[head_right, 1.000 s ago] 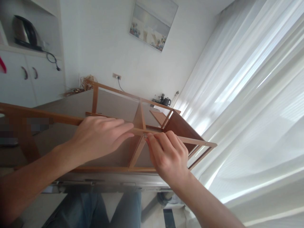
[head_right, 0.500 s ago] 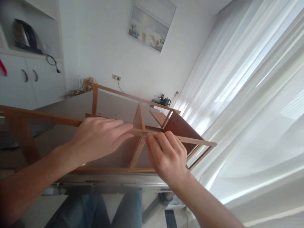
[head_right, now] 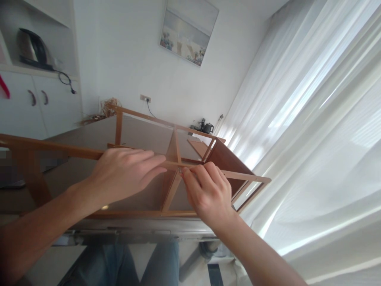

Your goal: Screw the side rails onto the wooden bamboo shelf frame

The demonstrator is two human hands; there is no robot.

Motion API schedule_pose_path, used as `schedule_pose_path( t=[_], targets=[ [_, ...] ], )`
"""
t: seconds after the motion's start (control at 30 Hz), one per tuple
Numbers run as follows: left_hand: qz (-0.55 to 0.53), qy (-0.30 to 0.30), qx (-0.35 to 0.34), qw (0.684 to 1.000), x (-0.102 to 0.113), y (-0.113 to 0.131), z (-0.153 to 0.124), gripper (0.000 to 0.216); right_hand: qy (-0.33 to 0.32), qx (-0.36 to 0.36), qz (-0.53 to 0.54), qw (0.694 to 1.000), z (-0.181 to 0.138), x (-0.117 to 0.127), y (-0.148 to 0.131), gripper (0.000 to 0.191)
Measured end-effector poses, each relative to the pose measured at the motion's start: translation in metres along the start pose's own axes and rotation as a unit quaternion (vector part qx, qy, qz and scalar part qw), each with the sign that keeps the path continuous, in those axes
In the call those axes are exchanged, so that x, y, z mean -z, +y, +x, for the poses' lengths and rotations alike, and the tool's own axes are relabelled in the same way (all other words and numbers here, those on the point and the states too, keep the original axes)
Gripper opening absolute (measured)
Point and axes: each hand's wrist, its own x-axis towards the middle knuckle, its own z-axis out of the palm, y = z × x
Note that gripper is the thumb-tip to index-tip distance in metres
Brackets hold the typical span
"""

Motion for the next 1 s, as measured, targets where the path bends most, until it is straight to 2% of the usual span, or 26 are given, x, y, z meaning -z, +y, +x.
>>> schedule_pose_path(
  t=[0.13,0.27,0.37,0.43,0.5,0.57,0.63,0.67,0.7,0.77,0.83,0.9,1.0],
  targets=[
    [0.003,0.004,-0.006,1.0,-0.001,0.0,-0.001,0.023,-0.031,0.071,0.017,0.997,0.004,0.001,0.012,0.013],
    [0.006,-0.001,0.001,1.0,-0.002,-0.001,-0.001,0.023,-0.067,0.15,0.032,0.986,0.017,0.012,0.02,0.011],
    [0.006,-0.009,0.004,1.0,-0.001,-0.002,0.001,0.023,-0.056,0.157,0.055,0.984,0.025,0.022,0.019,0.013],
    [0.002,0.006,-0.003,1.0,0.002,-0.002,-0.002,0.021,-0.048,0.13,0.088,0.986,0.023,0.027,0.015,0.014],
    [-0.019,0.059,-0.023,0.998,0.006,0.002,-0.011,0.024,-0.04,0.077,0.137,0.987,0.012,0.032,0.009,0.015],
    [-0.062,0.126,-0.042,0.989,0.005,0.011,-0.032,0.026,-0.02,-0.007,0.193,0.981,-0.009,0.035,-0.001,0.018],
    [-0.125,0.142,-0.039,0.981,-0.004,0.024,-0.06,0.018,0.011,-0.117,0.239,0.964,-0.039,0.035,-0.016,0.021],
    [-0.162,0.113,-0.021,0.98,-0.012,0.031,-0.076,0.012,0.019,-0.174,0.255,0.951,-0.057,0.034,-0.026,0.021],
    [-0.186,0.055,0.003,0.981,-0.022,0.038,-0.091,0.01,0.021,-0.23,0.263,0.937,-0.074,0.031,-0.036,0.019],
    [-0.185,-0.064,0.064,0.979,-0.045,0.047,-0.117,0.023,0.013,-0.312,0.279,0.908,-0.104,0.024,-0.06,0.015],
    [-0.164,-0.136,0.094,0.972,-0.065,0.051,-0.133,0.032,0.007,-0.361,0.308,0.88,-0.127,0.015,-0.083,0.01],
    [-0.142,-0.182,0.093,0.968,-0.078,0.052,-0.138,0.03,0.006,-0.391,0.338,0.856,-0.139,0.009,-0.102,0.009],
    [-0.132,-0.22,0.079,0.963,-0.083,0.051,-0.133,0.026,0.006,-0.408,0.361,0.838,-0.142,0.004,-0.117,0.009]
  ],
)
